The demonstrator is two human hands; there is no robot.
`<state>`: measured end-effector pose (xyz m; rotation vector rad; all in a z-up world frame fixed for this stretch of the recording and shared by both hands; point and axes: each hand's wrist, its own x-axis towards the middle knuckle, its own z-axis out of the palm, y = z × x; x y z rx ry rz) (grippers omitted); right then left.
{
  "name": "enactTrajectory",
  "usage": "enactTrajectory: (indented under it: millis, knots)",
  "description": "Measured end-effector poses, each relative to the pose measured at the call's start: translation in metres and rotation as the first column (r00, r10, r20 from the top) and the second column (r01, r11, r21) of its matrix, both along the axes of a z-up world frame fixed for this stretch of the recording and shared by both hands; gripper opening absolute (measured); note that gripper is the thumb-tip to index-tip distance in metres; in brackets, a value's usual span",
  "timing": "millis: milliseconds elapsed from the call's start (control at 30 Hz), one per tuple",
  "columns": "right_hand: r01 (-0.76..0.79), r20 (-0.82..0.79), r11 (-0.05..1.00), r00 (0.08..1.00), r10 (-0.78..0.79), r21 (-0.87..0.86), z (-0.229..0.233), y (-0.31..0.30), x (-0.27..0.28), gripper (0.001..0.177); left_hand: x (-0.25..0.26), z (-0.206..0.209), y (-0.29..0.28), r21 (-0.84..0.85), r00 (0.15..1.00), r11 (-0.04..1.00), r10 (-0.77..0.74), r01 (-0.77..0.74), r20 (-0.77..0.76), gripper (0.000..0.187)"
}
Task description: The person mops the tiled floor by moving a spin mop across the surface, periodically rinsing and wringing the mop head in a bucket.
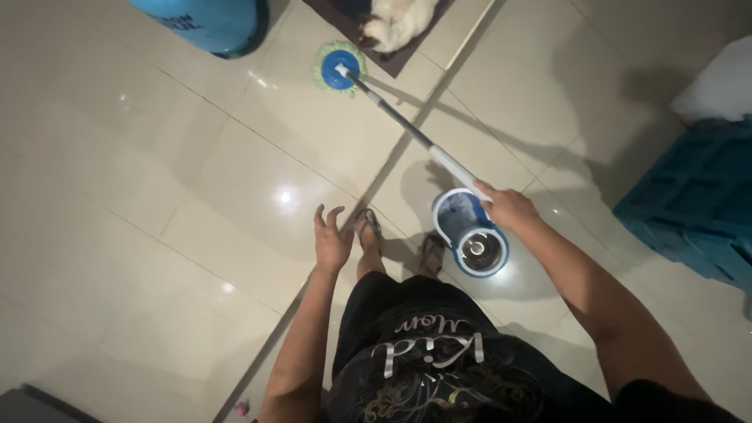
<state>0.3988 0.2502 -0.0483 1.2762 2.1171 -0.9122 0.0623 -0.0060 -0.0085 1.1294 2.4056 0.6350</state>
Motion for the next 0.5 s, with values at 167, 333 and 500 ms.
enactTrajectory:
  millis: [167,333,500]
  knots:
    - [0.013,0.085,1.0,0.996,-0.014,0.007,0.004,-0.027,0.12,0.063,0.053,-0.016,0.0,0.037,0.999,0.999,-0.028,0.027,0.021,0.046]
    - [0.02,0.151,0.999,0.988,-0.024,0.028,0.026,-0.06,0.209,0.063,0.108,-0.038,0.01,0.046,0.998,0.997,-0.055,0.055,-0.011,0.051]
    - [0.374,-0.035,0.904,0.921,-0.389,-0.206,-0.007,-0.089,0.207,0.061,0.158,-0.016,0.029,-0.096,0.968,0.972,-0.225,0.215,-0.113,0.057]
